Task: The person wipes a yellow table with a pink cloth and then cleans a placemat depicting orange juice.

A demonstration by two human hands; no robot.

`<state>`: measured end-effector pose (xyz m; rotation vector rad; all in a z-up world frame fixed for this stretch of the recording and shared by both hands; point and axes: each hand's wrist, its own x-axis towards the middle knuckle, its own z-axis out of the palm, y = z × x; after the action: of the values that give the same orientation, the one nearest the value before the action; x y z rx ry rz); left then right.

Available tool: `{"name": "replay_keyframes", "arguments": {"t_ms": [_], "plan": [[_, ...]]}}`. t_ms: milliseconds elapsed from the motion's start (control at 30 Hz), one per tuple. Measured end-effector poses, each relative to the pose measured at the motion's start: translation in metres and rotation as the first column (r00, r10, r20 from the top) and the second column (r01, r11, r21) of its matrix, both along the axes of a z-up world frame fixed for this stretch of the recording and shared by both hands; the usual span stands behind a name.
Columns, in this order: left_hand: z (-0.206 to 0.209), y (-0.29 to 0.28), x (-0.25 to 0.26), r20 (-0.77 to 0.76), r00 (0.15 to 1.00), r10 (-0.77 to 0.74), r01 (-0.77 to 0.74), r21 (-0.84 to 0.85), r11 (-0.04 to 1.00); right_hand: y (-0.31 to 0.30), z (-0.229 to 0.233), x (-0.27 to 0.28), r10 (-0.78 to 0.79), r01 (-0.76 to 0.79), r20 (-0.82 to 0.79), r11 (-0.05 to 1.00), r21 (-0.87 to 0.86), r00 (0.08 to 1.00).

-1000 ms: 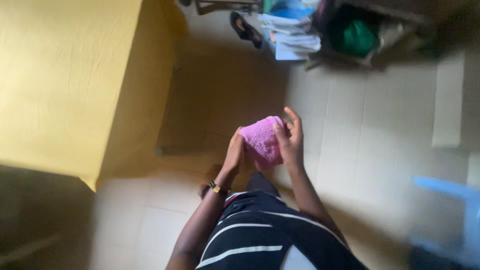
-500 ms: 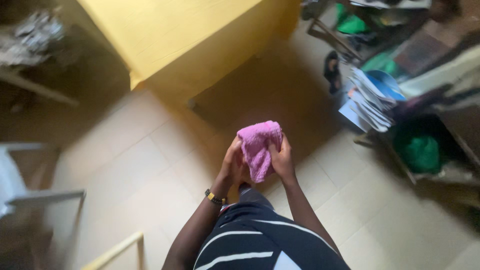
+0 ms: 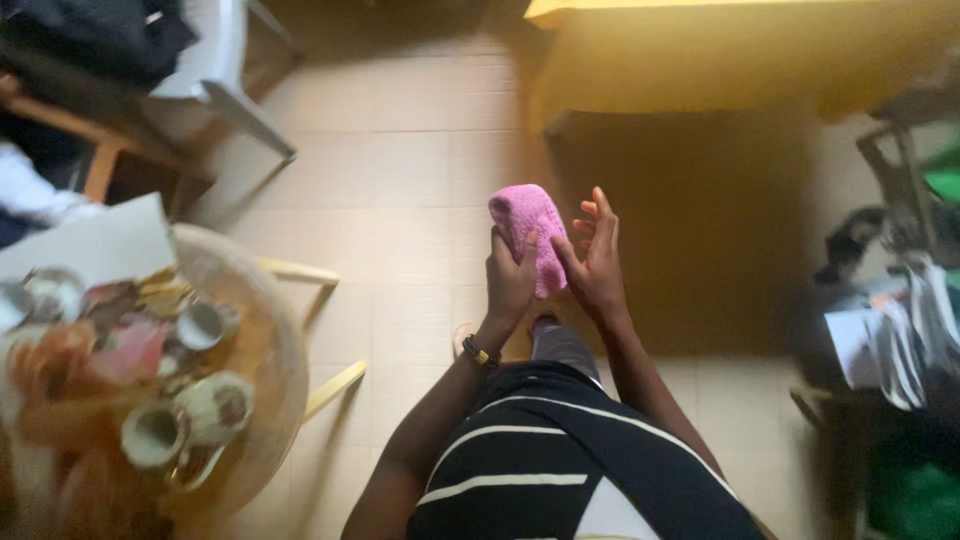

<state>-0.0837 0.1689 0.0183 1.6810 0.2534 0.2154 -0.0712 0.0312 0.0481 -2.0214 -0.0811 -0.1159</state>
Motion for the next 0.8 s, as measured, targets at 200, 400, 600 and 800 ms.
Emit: {"name": "replay_keyframes", "arguments": {"t_ms": [200, 400, 600, 800], "plan": [[-0.001, 0.09, -0.065, 0.023, 1.0, 0.01, -0.006, -0.165, 0.986, 0.1, -0.021, -0.04, 0.462, -0.37, -0.223, 0.859, 0.355, 0.859], [-0.004, 0.163, -0.12, 0.081, 0.997, -0.012, 0.033, -0.266, 0.964, 0.181, 0.0, -0.046, 0.649, -0.505, -0.298, 0.745, 0.437, 0.7], [-0.016, 0.211, -0.141, 0.118, 0.934, 0.336, -0.319, -0.145, 0.937, 0.26, -0.021, -0.038, 0.764, -0.625, -0.249, 0.635, 0.455, 0.595], [-0.018, 0.275, -0.162, -0.009, 0.774, 0.633, -0.628, -0.145, 0.765, 0.335, 0.015, -0.026, 0.702, -0.742, -0.525, 0.645, 0.183, 0.481]]}}
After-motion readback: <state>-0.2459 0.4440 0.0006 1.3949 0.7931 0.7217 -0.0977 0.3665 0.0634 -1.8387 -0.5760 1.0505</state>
